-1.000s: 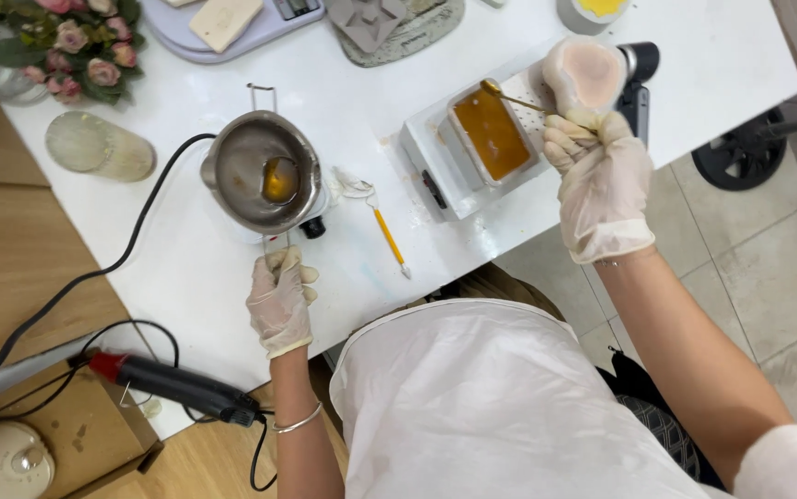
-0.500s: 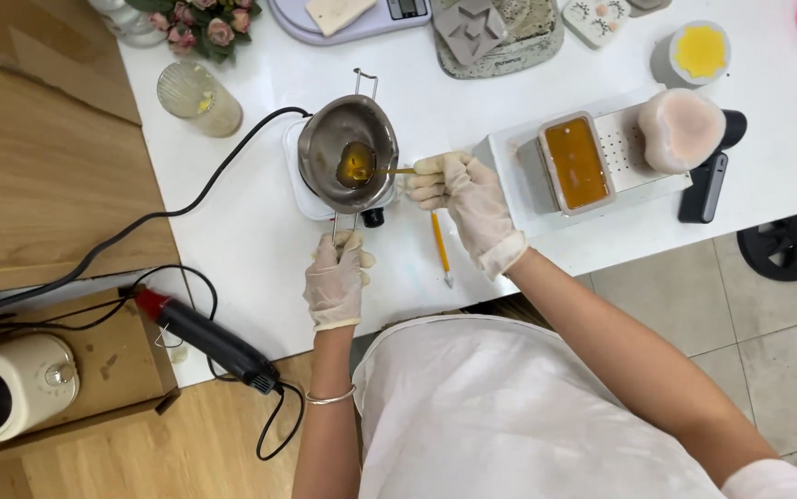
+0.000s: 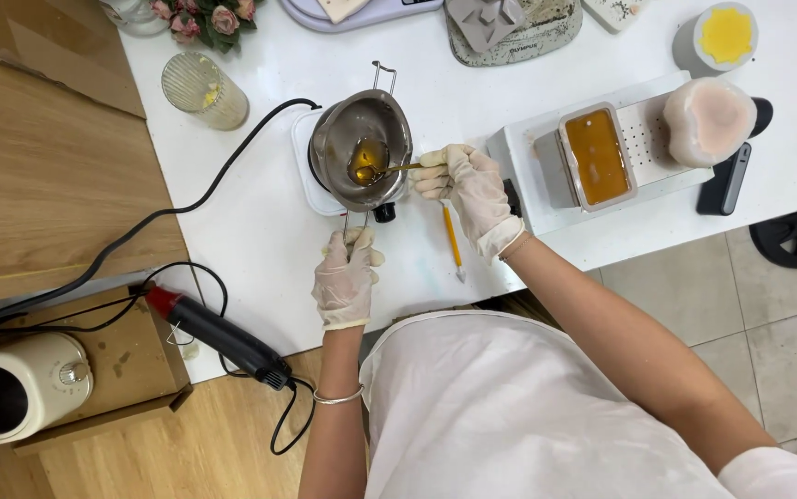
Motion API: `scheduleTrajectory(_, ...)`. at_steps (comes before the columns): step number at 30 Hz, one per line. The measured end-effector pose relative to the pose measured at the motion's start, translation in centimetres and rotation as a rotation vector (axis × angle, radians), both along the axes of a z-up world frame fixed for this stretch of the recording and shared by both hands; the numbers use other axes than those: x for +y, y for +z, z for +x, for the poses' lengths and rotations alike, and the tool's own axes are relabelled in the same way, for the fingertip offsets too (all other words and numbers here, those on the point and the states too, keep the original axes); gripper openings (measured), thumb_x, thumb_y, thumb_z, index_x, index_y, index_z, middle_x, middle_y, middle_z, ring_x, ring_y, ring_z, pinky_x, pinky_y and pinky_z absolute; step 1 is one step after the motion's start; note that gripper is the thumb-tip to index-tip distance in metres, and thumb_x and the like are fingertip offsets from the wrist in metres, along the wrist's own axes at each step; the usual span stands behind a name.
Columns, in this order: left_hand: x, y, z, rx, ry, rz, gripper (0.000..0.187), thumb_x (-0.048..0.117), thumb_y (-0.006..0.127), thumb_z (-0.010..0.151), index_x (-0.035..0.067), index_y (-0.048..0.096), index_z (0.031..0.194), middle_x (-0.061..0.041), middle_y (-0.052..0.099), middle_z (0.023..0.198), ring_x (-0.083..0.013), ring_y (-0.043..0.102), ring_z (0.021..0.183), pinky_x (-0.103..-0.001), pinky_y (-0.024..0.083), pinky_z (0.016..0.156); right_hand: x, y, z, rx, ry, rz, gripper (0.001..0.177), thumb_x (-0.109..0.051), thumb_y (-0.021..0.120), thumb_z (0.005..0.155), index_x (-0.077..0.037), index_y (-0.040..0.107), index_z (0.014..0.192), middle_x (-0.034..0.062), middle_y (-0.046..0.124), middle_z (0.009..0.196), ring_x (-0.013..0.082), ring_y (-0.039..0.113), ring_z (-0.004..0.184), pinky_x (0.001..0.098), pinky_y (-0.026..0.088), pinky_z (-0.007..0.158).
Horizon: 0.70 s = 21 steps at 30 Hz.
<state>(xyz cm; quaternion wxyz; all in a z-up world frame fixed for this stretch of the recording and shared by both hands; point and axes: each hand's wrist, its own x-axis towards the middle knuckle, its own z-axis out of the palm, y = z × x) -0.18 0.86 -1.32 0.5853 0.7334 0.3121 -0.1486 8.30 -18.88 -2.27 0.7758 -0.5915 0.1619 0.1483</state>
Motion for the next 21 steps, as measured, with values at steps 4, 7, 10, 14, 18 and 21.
scheduleTrajectory(4,0.2,-0.1,0.0,-0.018,-0.022,0.010,0.024,0.033,0.066,0.096,0.011,0.069,0.103,-0.003,0.069,0.072,-0.0075,0.057,0.054,-0.025,0.049,0.053,0.0,-0.2,-0.2,0.017,-0.026,0.111,0.037,-0.025,0.043,0.111,0.006,0.062,0.108,0.0172,0.071,0.095,0.0205,0.071,0.080,0.0335,0.062,0.077)
scheduleTrajectory(7,0.3,-0.2,-0.1,-0.021,-0.019,-0.021,0.024,0.032,0.065,0.096,0.010,0.069,0.103,-0.003,0.068,0.072,-0.0082,0.055,0.052,-0.025,0.048,0.051,-0.1,0.4,-0.4,0.102,-0.047,0.150,0.040,-0.024,0.039,0.110,0.008,0.063,0.109,0.0189,0.070,0.097,0.0220,0.072,0.080,0.0351,0.063,0.078)
scheduleTrajectory(10,0.3,-0.3,-0.1,-0.025,-0.014,-0.037,0.024,0.032,0.065,0.096,0.009,0.069,0.103,-0.003,0.068,0.072,-0.0084,0.053,0.052,-0.025,0.047,0.050,-0.3,1.7,-0.8,0.122,-0.059,0.214,0.038,-0.022,0.039,0.110,0.008,0.061,0.109,0.0201,0.071,0.101,0.0228,0.072,0.081,0.0357,0.062,0.078)
scheduleTrajectory(14,0.3,0.6,0.0,0.000,-0.023,-0.019,0.024,0.031,0.065,0.096,0.010,0.069,0.105,-0.004,0.069,0.073,-0.0080,0.052,0.052,-0.025,0.046,0.051,-1.2,3.8,-1.5,0.098,-0.092,0.181,0.039,-0.024,0.039,0.110,0.009,0.061,0.111,0.0203,0.072,0.100,0.0224,0.071,0.081,0.0350,0.061,0.078)
scheduleTrajectory(18,0.6,0.2,-0.2,-0.063,-0.050,-0.016,0.023,0.030,0.063,0.097,0.010,0.068,0.107,-0.003,0.071,0.075,-0.0060,0.055,0.055,-0.024,0.046,0.052,-2.8,7.0,-2.3,0.075,-0.131,0.161,0.038,-0.022,0.039,0.110,0.009,0.060,0.112,0.0206,0.071,0.098,0.0226,0.071,0.081,0.0355,0.061,0.080)
scheduleTrajectory(21,0.2,1.6,0.4,0.009,-0.035,0.016,0.022,0.030,0.065,0.097,0.010,0.068,0.105,-0.002,0.070,0.073,-0.0069,0.054,0.054,-0.024,0.046,0.052,-4.5,9.3,-2.8,0.091,-0.202,0.143,0.042,-0.027,0.037,0.111,0.008,0.060,0.110,0.0191,0.071,0.095,0.0225,0.069,0.078,0.0344,0.060,0.077)
